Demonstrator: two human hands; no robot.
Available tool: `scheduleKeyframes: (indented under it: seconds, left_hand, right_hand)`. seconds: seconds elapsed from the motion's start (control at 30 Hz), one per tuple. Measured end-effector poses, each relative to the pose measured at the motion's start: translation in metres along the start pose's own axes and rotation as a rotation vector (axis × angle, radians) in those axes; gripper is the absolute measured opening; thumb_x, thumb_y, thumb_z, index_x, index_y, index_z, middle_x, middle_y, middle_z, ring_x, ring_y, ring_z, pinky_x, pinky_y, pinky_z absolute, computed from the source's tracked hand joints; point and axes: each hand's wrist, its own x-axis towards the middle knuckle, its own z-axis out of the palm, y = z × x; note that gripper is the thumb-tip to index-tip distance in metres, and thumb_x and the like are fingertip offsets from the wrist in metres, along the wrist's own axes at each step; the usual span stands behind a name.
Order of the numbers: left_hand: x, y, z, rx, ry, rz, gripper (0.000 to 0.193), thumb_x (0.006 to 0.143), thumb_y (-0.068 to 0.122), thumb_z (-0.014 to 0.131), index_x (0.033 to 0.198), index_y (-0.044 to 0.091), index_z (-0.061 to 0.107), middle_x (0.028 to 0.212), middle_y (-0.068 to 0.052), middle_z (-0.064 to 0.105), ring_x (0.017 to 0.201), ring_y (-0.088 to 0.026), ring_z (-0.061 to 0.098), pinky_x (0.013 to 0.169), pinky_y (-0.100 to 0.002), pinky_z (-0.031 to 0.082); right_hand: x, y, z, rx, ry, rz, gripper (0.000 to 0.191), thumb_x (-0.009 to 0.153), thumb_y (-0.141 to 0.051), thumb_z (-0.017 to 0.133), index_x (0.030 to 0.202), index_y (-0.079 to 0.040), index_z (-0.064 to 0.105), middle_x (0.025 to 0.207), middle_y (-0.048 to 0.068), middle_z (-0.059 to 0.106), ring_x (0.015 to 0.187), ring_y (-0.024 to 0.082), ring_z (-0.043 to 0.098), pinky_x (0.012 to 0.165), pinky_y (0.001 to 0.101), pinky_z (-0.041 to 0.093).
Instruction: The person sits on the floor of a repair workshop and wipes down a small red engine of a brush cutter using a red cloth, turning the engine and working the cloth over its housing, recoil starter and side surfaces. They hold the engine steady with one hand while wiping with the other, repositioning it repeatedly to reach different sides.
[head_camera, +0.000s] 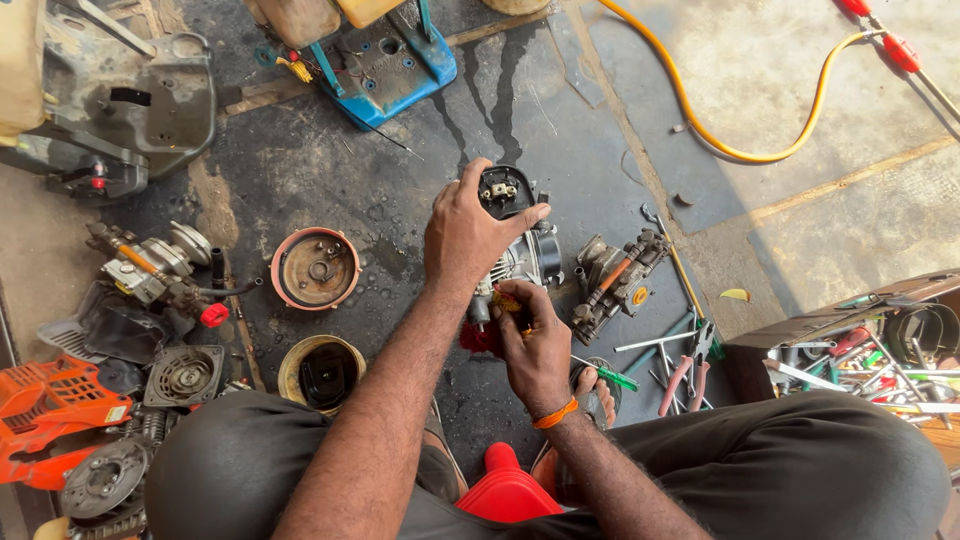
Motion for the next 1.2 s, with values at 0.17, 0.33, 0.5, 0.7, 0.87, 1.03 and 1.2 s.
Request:
scheduleKeyframes:
  seconds: [0.17,0.33,0.5,0.7,0.87,1.03,1.2]
  left_hand:
    - [0.008,-0.004,0.0,-0.036,-0.045,-0.032,0.093,0.074,0.076,0.078,0.137,0.014,0.051,0.11,-0.017,0.066,0.107,-0.032,0.069,0.077,-0.049,0.064]
    - [0.009,-0.004,-0.002,-0.034,-0.062,-0.009,0.09,0.075,0.077,0.077,0.137,0.016,0.053,0.11,-0.016,0.067,0.108,-0.032,0.069,0.078,-0.049,0.063]
    - [0.006,-0.002,-0.002,-0.001,-0.082,-0.008,0.095,0.074,0.079,0.074,0.141,0.016,0.05,0.109,-0.017,0.064,0.109,-0.032,0.068,0.074,-0.048,0.064]
    - [0.005,-0.003,0.001,0.01,-0.06,0.015,0.096,0.074,0.08,0.074,0.141,0.016,0.051,0.107,-0.017,0.065,0.109,-0.033,0.067,0.074,-0.05,0.063]
    - [0.004,-0.005,0.002,0.0,-0.028,0.052,0.098,0.074,0.082,0.074,0.141,0.014,0.051,0.109,-0.017,0.065,0.11,-0.032,0.068,0.076,-0.049,0.063]
    - [0.003,-0.002,0.001,0.019,-0.035,0.033,0.094,0.074,0.08,0.076,0.138,0.016,0.052,0.107,-0.016,0.066,0.109,-0.033,0.068,0.076,-0.05,0.062]
    - [0.001,0.001,-0.003,0.004,-0.02,0.019,0.09,0.073,0.078,0.077,0.134,0.017,0.053,0.106,-0.015,0.067,0.107,-0.033,0.069,0.075,-0.05,0.062]
  right_hand:
    - [0.009,0.005,-0.003,-0.131,-0.021,-0.136,0.038,0.094,-0.008,0.068,0.131,-0.008,0.06,0.12,0.01,0.072,0.11,0.021,0.072,0.092,0.0348,0.06]
    - [0.02,0.002,-0.005,-0.333,0.04,-0.254,0.017,0.092,-0.015,0.074,0.109,-0.01,0.071,0.122,0.012,0.066,0.103,0.027,0.072,0.083,0.0377,0.061]
    - [0.029,0.0,-0.008,-0.384,-0.029,-0.207,0.018,0.092,-0.019,0.074,0.104,-0.007,0.069,0.112,0.009,0.066,0.092,0.028,0.073,0.076,0.0395,0.06]
    - [0.022,0.001,0.003,-0.424,-0.001,-0.151,0.02,0.093,-0.019,0.074,0.1,-0.004,0.063,0.101,0.011,0.062,0.081,0.028,0.071,0.068,0.0397,0.06]
    - [0.032,0.002,-0.01,-0.463,0.145,-0.157,0.017,0.094,-0.016,0.074,0.096,-0.003,0.063,0.101,0.01,0.064,0.08,0.024,0.071,0.069,0.0383,0.061]
    - [0.039,-0.002,-0.034,-0.165,0.157,-0.014,0.017,0.092,-0.015,0.076,0.105,-0.005,0.071,0.101,0.007,0.073,0.088,0.016,0.074,0.078,0.0325,0.063]
    - [0.008,-0.001,0.004,-0.075,0.101,-0.091,0.023,0.091,-0.005,0.073,0.114,-0.005,0.071,0.107,0.009,0.075,0.094,0.016,0.076,0.083,0.0296,0.062]
